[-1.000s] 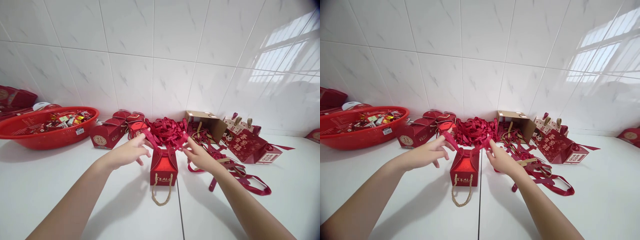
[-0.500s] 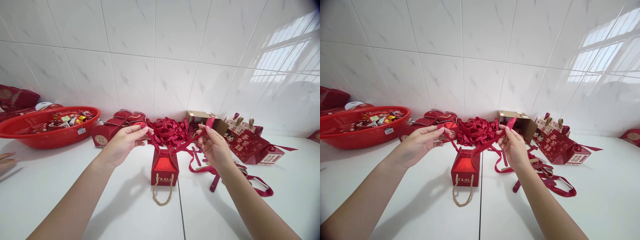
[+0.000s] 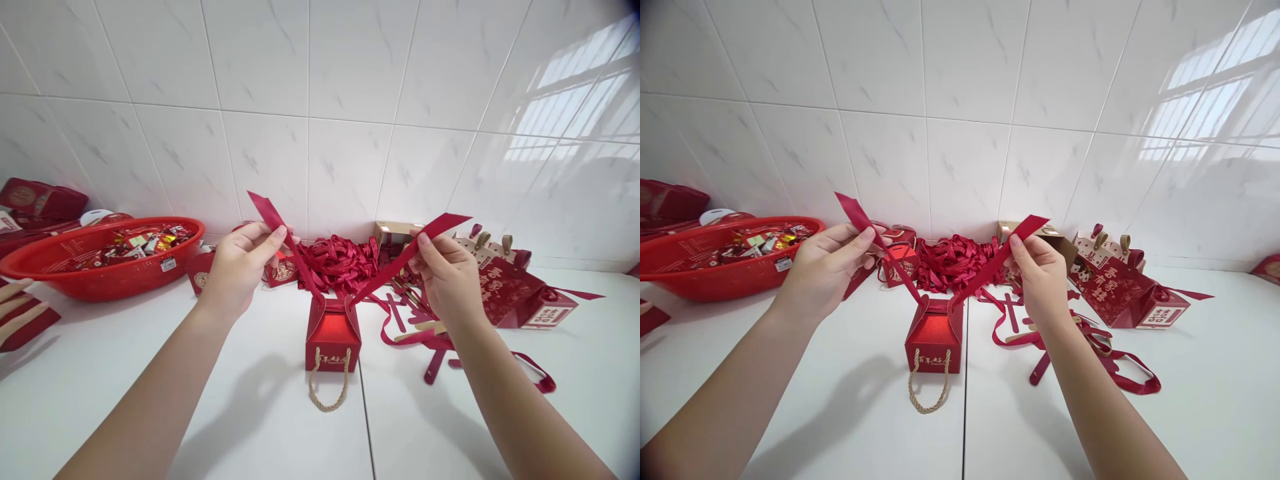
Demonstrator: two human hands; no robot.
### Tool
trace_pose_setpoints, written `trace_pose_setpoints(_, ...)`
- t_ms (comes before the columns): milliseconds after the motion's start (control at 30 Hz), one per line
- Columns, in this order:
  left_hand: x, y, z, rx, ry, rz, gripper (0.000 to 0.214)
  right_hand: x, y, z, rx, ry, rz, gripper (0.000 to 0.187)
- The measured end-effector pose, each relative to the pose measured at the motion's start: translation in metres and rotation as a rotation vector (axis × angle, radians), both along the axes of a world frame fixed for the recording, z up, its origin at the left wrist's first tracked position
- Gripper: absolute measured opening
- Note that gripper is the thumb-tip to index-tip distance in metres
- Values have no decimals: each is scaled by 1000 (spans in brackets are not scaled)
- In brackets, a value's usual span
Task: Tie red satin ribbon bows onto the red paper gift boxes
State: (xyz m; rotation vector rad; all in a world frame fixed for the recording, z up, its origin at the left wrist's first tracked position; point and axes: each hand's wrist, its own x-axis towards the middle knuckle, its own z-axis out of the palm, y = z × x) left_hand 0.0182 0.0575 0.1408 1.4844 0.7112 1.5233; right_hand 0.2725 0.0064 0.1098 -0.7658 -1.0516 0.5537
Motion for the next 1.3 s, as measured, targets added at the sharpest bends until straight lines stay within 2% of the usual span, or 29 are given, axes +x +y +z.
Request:
trace_pose_setpoints(100,8,-1,9,36,37,-45,18,-8,3,12,63,-106,-67,16)
trace_pose_setpoints(167,14,-1,15,25,52,-81,20,-14,6,19,62,-148,-61,16)
trace_pose_setpoints(367,31,3,20,-27,34,-242,18,-26,19,35,-57,-9,201,22)
trace_pose_setpoints(567,42,4,17,-37,-39,-340,18,-36,26,43,-85,66,288,29)
trace_pose_setpoints(700,41,0,19,-13,29,-371,35,-39,29,45,-148,44,353,31)
trace_pose_setpoints(833,39,-6,19,10,202,-360,66,-43,23,43,-202,-177,346,24)
trace_pose_setpoints(933,38,-10,16,19,305,-315,76,-48,13,39,-155,-299,450,19)
trace_pose_setpoints(1033,36,-12,12,6,342,-310,76,-52,7,34,-86,-350,515,19)
trace_pose_setpoints(1167,32,-11,9,-70,293,-401,61,-49,9,28,5,-431,486,20)
trace_pose_setpoints(1300,29,-9,11,-197,201,-426,39,-40,14,26,213,-767,361,17)
